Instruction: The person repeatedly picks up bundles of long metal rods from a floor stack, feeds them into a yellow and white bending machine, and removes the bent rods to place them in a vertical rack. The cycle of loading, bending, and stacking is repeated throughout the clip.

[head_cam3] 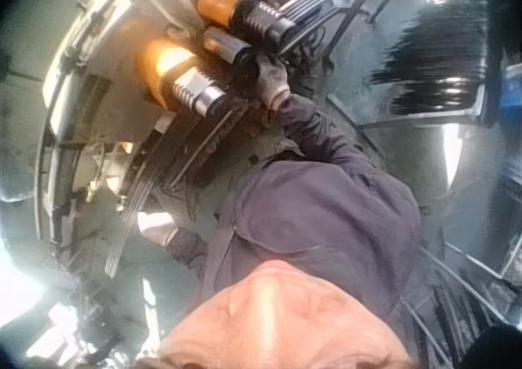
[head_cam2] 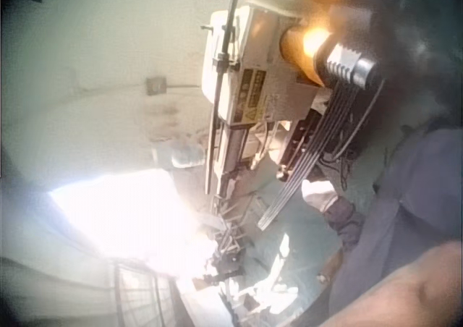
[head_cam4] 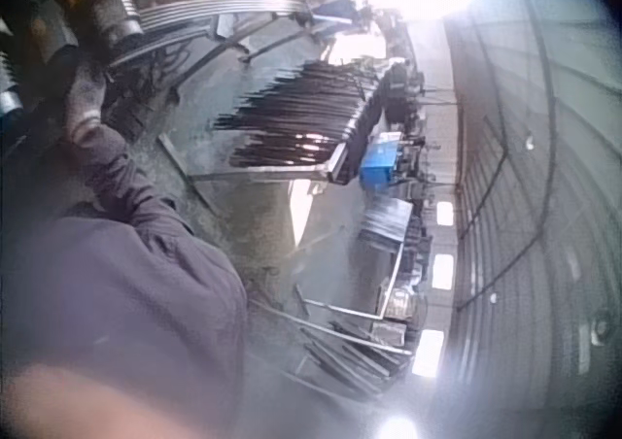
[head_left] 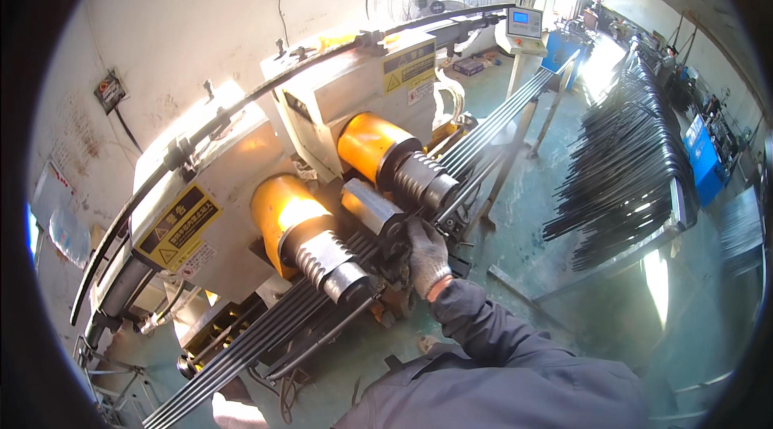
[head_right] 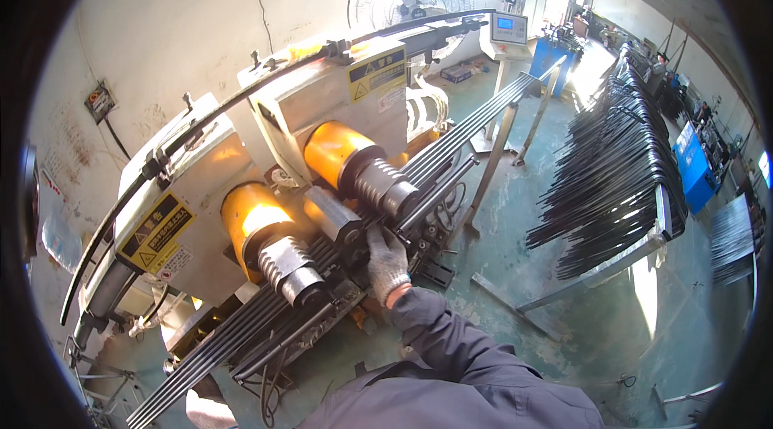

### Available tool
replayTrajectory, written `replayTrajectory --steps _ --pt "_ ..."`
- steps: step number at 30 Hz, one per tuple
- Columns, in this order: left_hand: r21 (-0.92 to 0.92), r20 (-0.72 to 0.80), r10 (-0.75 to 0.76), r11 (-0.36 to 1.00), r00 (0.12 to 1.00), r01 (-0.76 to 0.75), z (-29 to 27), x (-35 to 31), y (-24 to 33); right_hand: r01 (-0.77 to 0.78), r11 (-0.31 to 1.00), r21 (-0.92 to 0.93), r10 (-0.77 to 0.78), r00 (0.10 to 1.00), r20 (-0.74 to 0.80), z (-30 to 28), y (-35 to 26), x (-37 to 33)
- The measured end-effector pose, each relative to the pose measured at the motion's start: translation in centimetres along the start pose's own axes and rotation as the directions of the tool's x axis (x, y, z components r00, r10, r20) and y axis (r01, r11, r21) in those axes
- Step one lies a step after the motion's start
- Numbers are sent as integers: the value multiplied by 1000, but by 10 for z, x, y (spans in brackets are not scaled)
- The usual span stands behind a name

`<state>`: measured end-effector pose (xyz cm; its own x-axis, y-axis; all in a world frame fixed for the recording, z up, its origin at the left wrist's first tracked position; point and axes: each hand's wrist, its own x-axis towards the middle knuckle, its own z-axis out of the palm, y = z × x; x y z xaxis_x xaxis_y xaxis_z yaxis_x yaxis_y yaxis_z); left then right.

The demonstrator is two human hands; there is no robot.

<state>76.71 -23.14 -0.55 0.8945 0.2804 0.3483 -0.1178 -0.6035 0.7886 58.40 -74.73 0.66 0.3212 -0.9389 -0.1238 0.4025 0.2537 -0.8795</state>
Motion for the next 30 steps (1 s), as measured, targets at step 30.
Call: replayTrajectory --steps 30 --pt "-802 119 269 594 956 -67 17 60 363 -145 983 115 104 947 305 9 -40 50"
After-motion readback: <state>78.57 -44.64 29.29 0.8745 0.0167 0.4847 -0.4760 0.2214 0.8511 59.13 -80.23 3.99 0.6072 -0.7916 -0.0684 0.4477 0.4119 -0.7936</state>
